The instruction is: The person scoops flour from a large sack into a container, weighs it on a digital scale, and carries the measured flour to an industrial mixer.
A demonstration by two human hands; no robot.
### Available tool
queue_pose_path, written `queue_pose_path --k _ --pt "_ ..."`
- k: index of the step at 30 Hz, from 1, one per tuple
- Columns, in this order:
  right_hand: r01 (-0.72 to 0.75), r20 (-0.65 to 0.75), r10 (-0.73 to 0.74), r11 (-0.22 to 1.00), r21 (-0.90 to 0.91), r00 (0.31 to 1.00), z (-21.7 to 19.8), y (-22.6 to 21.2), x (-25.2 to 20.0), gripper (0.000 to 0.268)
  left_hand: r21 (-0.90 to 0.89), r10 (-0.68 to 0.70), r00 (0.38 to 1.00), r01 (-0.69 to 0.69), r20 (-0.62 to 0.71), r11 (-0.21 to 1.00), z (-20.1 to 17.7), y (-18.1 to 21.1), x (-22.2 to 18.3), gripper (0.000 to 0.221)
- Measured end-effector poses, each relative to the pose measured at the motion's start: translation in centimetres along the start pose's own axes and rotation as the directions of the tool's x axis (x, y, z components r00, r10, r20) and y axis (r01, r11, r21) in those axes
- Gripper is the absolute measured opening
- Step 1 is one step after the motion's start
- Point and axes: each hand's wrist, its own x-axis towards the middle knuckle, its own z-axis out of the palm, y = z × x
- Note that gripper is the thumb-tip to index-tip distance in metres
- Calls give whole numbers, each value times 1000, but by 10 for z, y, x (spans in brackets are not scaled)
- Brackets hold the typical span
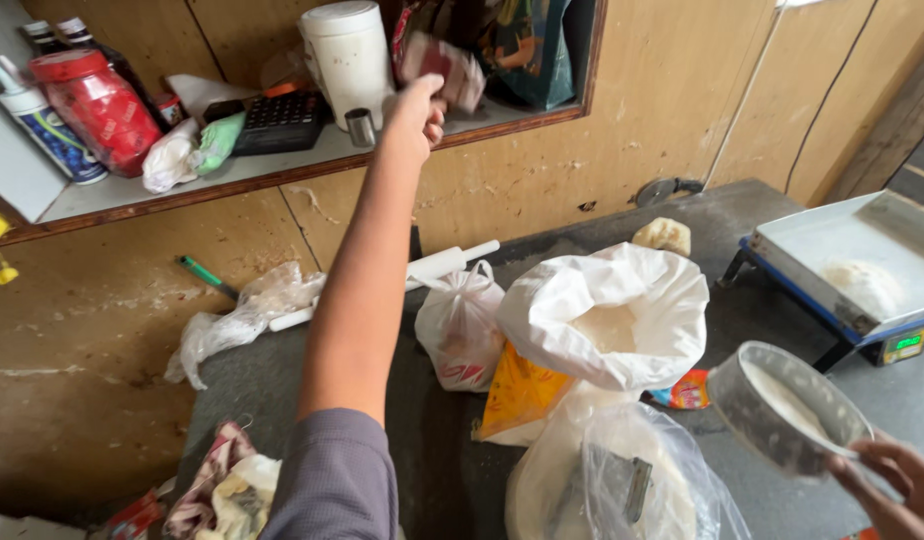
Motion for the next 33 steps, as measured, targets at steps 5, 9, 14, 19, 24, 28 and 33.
queue_pose_path --k 5,9,14,19,24,28,33 --pt "-338 -105 333 941 -28 937 0 -15 -16 32 4 124 978 -126 168 992 0 -41 -52 50" --pt "-392 43 398 869 301 916 -14 -114 -14 29 77 142 897 -190 418 979 -52 -95 -158 56" --pt "-307 109 292 815 492 950 3 -209 16 30 177 -83 888 1 452 984 -127 -176 -274 50" --pt "-244 196 159 796 555 968 28 -259 38 30 152 -236 889 190 393 970 -162 -227 -329 50" --pt "-118 199 24 874 472 980 31 -296 39 25 149 -218 776 161 591 976 -128 -238 -364 83" --pt "50 232 -101 975 215 967 -6 -309 22 33 108 -215 683 197 698 974 -81 -238 -381 99" --pt "-13 206 -17 989 146 978 -58 -279 -18 35 61 -190 581 235 792 970 -23 -268 -404 100"
